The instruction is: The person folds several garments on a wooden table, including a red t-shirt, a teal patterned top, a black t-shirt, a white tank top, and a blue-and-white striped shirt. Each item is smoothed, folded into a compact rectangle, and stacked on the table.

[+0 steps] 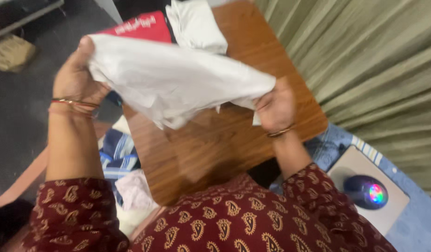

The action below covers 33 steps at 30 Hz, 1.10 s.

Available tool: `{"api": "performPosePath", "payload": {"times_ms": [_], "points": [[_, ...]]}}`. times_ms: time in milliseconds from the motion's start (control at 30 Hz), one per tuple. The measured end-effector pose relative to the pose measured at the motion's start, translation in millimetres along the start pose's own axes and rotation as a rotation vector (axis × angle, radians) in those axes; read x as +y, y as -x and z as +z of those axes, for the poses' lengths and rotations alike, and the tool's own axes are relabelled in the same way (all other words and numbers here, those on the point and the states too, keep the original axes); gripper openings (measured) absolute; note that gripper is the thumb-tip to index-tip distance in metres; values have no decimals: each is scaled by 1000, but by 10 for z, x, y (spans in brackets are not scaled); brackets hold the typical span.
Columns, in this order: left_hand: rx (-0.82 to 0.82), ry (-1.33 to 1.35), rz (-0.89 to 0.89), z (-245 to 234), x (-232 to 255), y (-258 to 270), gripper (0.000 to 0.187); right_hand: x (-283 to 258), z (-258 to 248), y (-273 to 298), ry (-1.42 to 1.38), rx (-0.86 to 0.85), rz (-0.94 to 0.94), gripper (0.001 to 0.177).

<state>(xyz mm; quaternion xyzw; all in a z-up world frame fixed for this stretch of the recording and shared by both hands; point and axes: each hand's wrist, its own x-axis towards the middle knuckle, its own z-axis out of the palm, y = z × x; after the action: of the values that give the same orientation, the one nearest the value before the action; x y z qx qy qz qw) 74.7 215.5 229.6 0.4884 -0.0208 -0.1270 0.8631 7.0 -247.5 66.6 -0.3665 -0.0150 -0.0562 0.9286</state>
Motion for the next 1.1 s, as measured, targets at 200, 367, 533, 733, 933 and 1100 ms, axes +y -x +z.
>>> {"api": "performPosePath", "payload": {"times_ms": [200, 367, 533, 733, 933, 1100], "points": [[-49, -104, 1, 248, 153, -325, 34, -465, 1077, -182, 5, -390, 304, 34], [-66, 16, 132, 263, 341, -291, 37, -564, 1186, -14, 23, 43, 133, 30], [-204, 21, 231, 473, 594, -200, 34, -191, 860, -49, -146, -300, 208, 18], [-215, 86, 274, 700, 813, 65, 30, -246, 797, -122, -163, -202, 143, 35], [-232, -32, 412, 399, 765, -16, 32, 57, 1219, 82, -148, -145, 515, 58], [-177, -23, 427, 41, 390, 169, 36, -393, 930, -130, -258, -196, 147, 48]]}}
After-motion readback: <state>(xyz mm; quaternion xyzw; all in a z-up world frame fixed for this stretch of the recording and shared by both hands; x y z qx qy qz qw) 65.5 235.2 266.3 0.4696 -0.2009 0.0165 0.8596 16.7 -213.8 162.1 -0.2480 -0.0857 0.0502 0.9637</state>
